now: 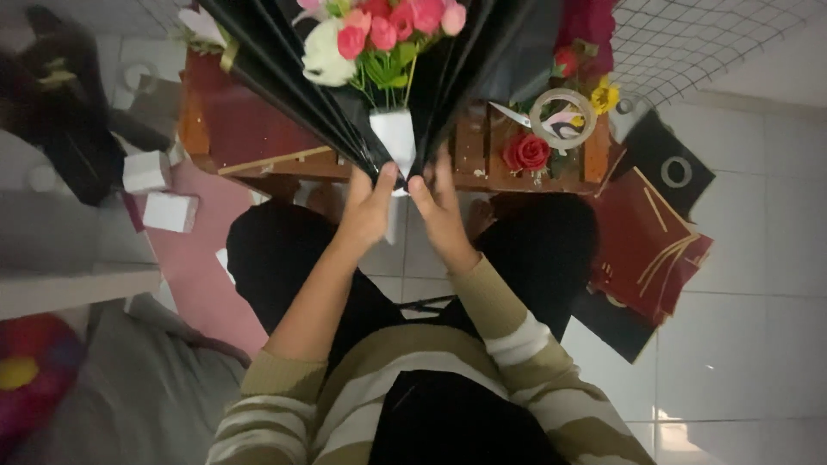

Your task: Wrapping a small bouquet of flowers with black decorative paper and securing it with tape.

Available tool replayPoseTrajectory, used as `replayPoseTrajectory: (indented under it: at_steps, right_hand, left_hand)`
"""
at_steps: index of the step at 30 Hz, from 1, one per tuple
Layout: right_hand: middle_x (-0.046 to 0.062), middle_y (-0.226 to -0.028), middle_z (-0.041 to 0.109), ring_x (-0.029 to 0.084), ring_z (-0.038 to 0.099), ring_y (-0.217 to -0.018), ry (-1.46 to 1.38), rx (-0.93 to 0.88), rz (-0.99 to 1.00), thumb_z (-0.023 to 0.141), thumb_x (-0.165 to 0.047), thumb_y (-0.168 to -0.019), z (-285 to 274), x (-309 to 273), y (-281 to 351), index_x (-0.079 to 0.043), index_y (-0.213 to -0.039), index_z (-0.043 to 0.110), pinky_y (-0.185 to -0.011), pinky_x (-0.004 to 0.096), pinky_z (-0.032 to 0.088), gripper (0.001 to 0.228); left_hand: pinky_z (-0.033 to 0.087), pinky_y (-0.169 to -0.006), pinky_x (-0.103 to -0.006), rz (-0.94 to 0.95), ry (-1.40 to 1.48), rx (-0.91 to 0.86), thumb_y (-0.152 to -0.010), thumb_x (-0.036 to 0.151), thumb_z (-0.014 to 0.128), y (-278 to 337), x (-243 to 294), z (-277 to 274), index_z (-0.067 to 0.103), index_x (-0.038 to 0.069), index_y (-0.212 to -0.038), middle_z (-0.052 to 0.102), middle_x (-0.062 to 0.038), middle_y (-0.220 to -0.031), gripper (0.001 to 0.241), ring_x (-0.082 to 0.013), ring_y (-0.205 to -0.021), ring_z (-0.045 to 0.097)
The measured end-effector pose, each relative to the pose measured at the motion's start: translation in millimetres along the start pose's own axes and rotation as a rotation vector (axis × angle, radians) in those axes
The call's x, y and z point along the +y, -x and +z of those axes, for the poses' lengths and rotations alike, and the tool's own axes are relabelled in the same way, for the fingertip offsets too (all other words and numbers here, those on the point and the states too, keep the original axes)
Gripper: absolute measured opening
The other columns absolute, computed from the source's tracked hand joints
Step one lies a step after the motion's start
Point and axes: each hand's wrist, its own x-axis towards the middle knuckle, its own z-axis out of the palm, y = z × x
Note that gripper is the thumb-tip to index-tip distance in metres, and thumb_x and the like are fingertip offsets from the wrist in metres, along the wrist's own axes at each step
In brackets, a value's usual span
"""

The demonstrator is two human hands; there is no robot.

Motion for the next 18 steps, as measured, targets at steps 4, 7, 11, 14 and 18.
replayPoseTrajectory:
  at_steps: [4,7,11,14,18]
  right_hand:
    - [0.014,-0.165,0.021,0.033,0.017,-0.157,0.382,0.115,-0.506,0.061,-0.031,-0.11,-16.3,1.8,-1.8,-0.014,-0.162,0.036,-0.129,0.053,0.011,0.061]
    - [0.014,-0.157,0.03,0.038,0.025,-0.151,0.537,-0.01,-0.768,0.061,-0.031,-0.105,-15.8,-24.1,2.2,-0.015,-0.131,0.067,-0.124,0.05,0.018,0.031]
    - [0.017,-0.151,0.045,0.038,0.04,-0.141,0.757,-0.224,-0.942,0.059,-0.033,-0.102,-7.3,-39.0,-2.7,-0.026,-0.115,0.076,-0.114,0.054,0.03,0.023]
    - [0.009,-0.152,0.047,0.034,0.039,-0.142,0.827,-0.247,-0.895,0.055,-0.035,-0.105,-4.4,-41.3,-5.3,-0.03,-0.108,0.078,-0.111,0.05,0.029,0.024]
    - [0.005,-0.15,0.051,0.033,0.043,-0.138,0.82,-0.279,-0.831,0.062,-0.027,-0.101,-3.1,-39.1,-6.3,-0.028,-0.098,0.077,-0.108,0.046,0.031,0.015]
  left_hand:
    - [0.023,-0.125,-0.054,-0.022,0.07,0.059,-0.116,0.019,0.043,-5.8,6.0,-1.0,0.03,0.008,-0.16,0.042,-0.013,-0.158,0.048,-0.0241,-0.142,0.044]
    - [0.03,-0.118,-0.0578,-0.003,0.079,0.094,-0.114,0.018,0.048,-6.2,16.1,-0.2,0.039,0.005,-0.152,0.054,-0.016,-0.142,0.041,-0.0269,-0.132,0.051]
    - [0.043,-0.11,-0.0476,0.09,0.068,0.119,-0.114,0.021,0.045,-8.0,47.3,-0.2,0.052,0.003,-0.135,0.06,-0.01,-0.122,0.028,-0.0176,-0.114,0.053]
    - [0.043,-0.112,-0.0475,0.092,0.069,0.128,-0.115,0.018,0.043,-5.7,36.2,-2.5,0.047,0.002,-0.142,0.057,-0.01,-0.133,0.032,-0.0172,-0.118,0.052]
    - [0.042,-0.114,-0.0509,0.091,-0.023,0.121,-0.116,0.021,0.045,-5.9,12.4,-10.1,0.037,0.007,-0.157,0.053,-0.011,-0.146,0.044,-0.0199,-0.122,0.054]
